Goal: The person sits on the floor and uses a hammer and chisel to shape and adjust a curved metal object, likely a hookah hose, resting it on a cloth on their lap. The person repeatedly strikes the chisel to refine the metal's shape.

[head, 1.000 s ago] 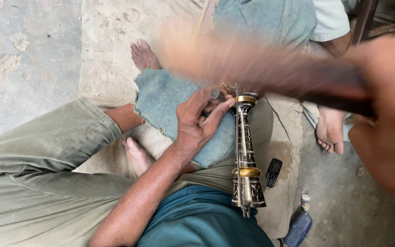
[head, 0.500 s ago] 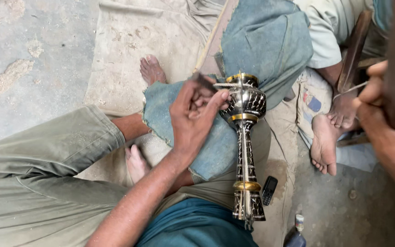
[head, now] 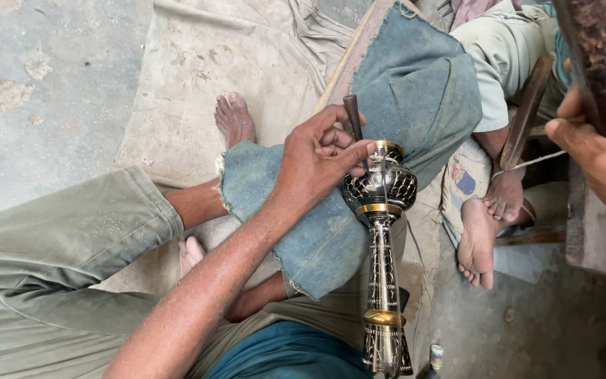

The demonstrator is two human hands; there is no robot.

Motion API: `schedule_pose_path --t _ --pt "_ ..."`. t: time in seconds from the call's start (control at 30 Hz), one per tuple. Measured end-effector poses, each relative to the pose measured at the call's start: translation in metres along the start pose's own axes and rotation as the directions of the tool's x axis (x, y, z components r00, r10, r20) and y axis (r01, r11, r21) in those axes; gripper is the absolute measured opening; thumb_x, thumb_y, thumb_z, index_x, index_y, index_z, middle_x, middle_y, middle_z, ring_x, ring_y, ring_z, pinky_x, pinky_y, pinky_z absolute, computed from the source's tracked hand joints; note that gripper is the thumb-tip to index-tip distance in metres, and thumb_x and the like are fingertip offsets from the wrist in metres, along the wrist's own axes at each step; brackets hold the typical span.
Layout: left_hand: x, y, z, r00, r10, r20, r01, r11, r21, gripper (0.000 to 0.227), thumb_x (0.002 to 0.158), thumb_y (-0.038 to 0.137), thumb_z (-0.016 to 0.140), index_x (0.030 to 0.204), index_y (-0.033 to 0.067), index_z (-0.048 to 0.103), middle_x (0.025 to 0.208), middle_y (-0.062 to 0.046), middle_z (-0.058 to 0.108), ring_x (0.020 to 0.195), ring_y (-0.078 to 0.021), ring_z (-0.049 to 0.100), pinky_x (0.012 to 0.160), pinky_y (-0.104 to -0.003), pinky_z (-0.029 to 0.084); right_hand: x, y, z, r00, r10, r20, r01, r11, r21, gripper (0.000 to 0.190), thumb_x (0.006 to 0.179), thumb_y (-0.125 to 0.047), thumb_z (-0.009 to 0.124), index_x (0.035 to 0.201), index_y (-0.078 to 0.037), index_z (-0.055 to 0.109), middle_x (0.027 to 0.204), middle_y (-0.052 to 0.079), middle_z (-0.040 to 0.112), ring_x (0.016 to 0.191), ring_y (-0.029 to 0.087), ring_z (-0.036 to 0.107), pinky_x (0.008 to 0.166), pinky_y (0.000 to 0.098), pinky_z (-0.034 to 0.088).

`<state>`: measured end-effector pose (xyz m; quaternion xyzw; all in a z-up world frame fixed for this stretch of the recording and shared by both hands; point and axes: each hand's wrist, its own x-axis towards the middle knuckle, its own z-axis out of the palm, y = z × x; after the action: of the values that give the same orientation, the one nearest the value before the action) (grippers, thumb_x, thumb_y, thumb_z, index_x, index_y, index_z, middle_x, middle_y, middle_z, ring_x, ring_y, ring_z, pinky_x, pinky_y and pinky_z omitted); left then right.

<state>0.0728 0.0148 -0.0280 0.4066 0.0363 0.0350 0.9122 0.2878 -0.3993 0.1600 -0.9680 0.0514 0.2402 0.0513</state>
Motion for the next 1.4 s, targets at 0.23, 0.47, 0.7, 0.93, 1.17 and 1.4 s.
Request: schedule_pose_path --t 0.23,0.47,0.7,0.93,1.17,1.4 --pt "-0.014 0.017 -0.006 0.991 0.091 0.100 -0.103 0.988 0.119 0.030 0.095 0.003 0.073 0.123 0.0027 0.064 0.097 -0.004 0.070 0.086 -0.0063 0.069 0.076 -0.021 0.063 0.062 0.036 0.002 0.860 -0.490 0.140 0.480 0.871 0.101 0.029 0.112 -0.017 0.047 0.127 0.007 0.053 0.102 0.013 0.063 0.086 0.015 0.064 0.075 0.0244 0.056" --pt "-0.022 0.051 0.013 0.923 0.298 0.245 -0.351 0.911 0.216 0.030 0.098 0.002 0.072 0.126 0.0054 0.063 0.117 -0.005 0.073 0.103 -0.0065 0.072 0.088 -0.021 0.066 -0.066 -0.067 0.040 0.856 -0.463 -0.233 0.479 0.878 0.014 0.022 0.102 -0.002 0.059 0.121 0.005 0.053 0.101 0.011 0.063 0.090 0.017 0.065 0.081 0.0290 0.056" --pt "-0.014 0.055 0.020 0.933 0.277 0.232 -0.346 0.871 0.350 0.034 0.097 0.002 0.077 0.129 0.0076 0.067 0.097 -0.002 0.074 0.088 -0.0036 0.068 0.078 -0.022 0.059 -0.190 -0.111 0.097 0.840 -0.278 -0.466 0.459 0.822 0.336 0.033 0.091 0.012 0.072 0.116 0.003 0.053 0.101 0.009 0.063 0.095 0.019 0.065 0.087 0.0336 0.056" --pt "-0.023 0.033 0.003 0.956 0.289 0.050 -0.290 0.906 0.308 0.032 0.096 0.001 0.075 0.127 0.0060 0.068 0.100 -0.004 0.073 0.091 -0.0065 0.070 0.079 -0.022 0.061 -0.205 -0.066 0.161 0.945 -0.011 -0.326 0.268 0.597 0.757 0.045 0.079 0.018 0.070 0.117 0.002 0.055 0.101 0.006 0.062 0.094 0.018 0.064 0.083 0.0342 0.059" --pt "-0.035 0.004 -0.004 0.982 0.188 -0.018 -0.177 0.951 0.252 0.033 0.096 0.004 0.075 0.128 0.0023 0.066 0.110 -0.008 0.076 0.100 -0.0105 0.074 0.087 -0.024 0.067 -0.190 -0.034 0.212 0.985 0.157 -0.071 0.011 0.350 0.937 0.048 0.076 0.018 0.069 0.118 -0.003 0.056 0.097 0.007 0.061 0.094 0.019 0.062 0.089 0.0335 0.056" --pt "-0.052 -0.012 0.007 0.981 0.195 -0.011 -0.194 0.978 0.079 0.036 0.097 -0.001 0.074 0.131 -0.0014 0.063 0.111 -0.010 0.076 0.104 -0.0111 0.072 0.089 -0.026 0.065 -0.194 -0.068 0.179 0.987 -0.074 -0.146 0.163 0.347 0.924 0.044 0.078 0.019 0.073 0.112 -0.001 0.053 0.103 0.005 0.058 0.101 0.018 0.061 0.092 0.0340 0.056"
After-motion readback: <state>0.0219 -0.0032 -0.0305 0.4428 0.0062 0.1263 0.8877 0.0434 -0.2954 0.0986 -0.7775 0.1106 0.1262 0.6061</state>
